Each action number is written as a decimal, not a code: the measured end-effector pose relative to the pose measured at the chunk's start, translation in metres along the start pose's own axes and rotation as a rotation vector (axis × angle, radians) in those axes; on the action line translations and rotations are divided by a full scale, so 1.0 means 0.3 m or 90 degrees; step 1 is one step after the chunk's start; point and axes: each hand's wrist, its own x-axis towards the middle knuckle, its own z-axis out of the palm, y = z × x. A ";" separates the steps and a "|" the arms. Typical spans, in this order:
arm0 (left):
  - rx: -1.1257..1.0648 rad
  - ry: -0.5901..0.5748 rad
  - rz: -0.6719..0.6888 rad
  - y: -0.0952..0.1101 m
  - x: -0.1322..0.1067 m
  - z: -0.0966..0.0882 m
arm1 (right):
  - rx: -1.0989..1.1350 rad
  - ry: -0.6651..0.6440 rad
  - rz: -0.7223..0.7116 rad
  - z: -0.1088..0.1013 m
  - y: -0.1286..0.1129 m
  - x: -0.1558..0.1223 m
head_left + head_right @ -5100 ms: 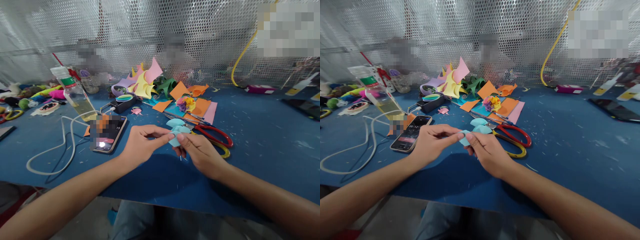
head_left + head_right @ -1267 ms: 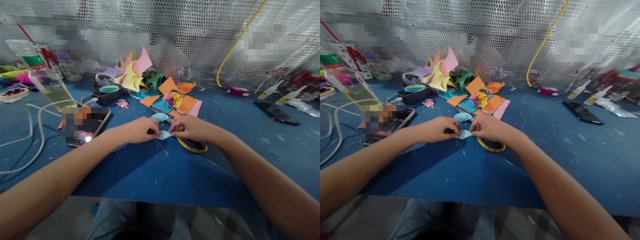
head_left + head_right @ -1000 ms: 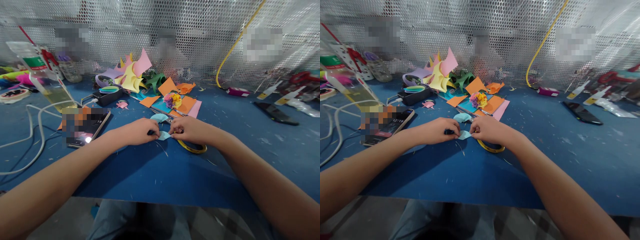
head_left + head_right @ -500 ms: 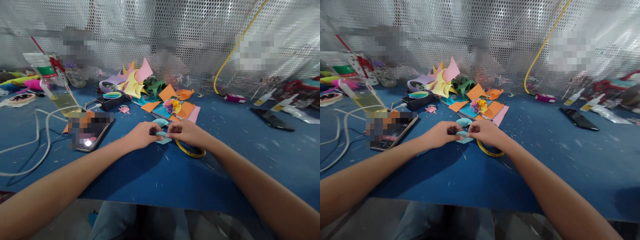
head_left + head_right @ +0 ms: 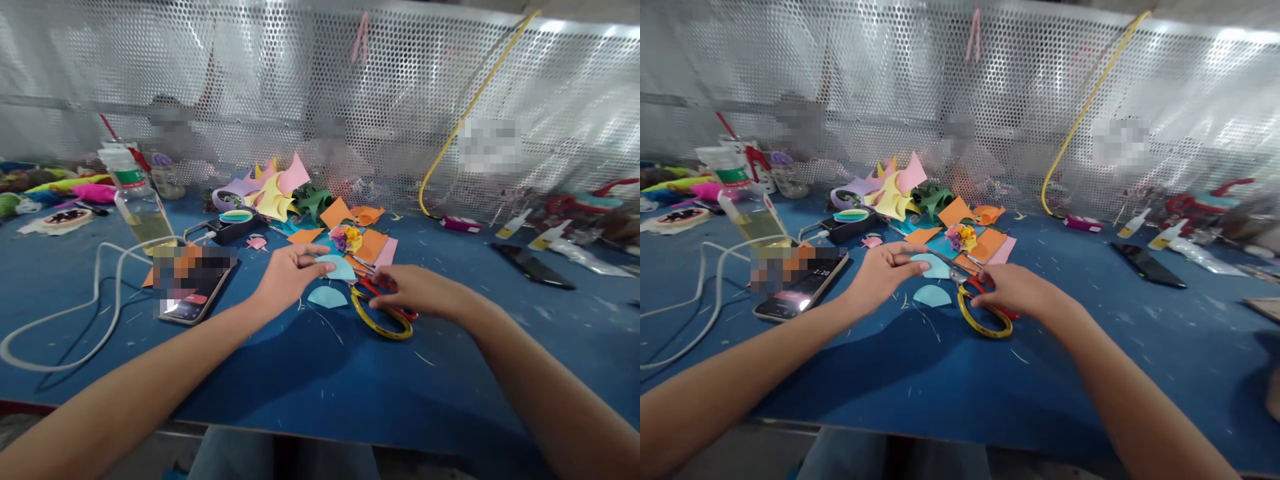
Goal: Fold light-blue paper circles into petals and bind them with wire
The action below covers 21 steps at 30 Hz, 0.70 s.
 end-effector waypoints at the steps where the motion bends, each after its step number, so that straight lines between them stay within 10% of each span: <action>1: -0.021 -0.006 -0.002 0.003 -0.004 0.003 | -0.012 -0.001 0.002 0.013 0.011 -0.004; 21: -0.108 -0.077 0.053 0.019 -0.035 0.006 | 0.342 0.193 0.020 0.148 0.008 -0.020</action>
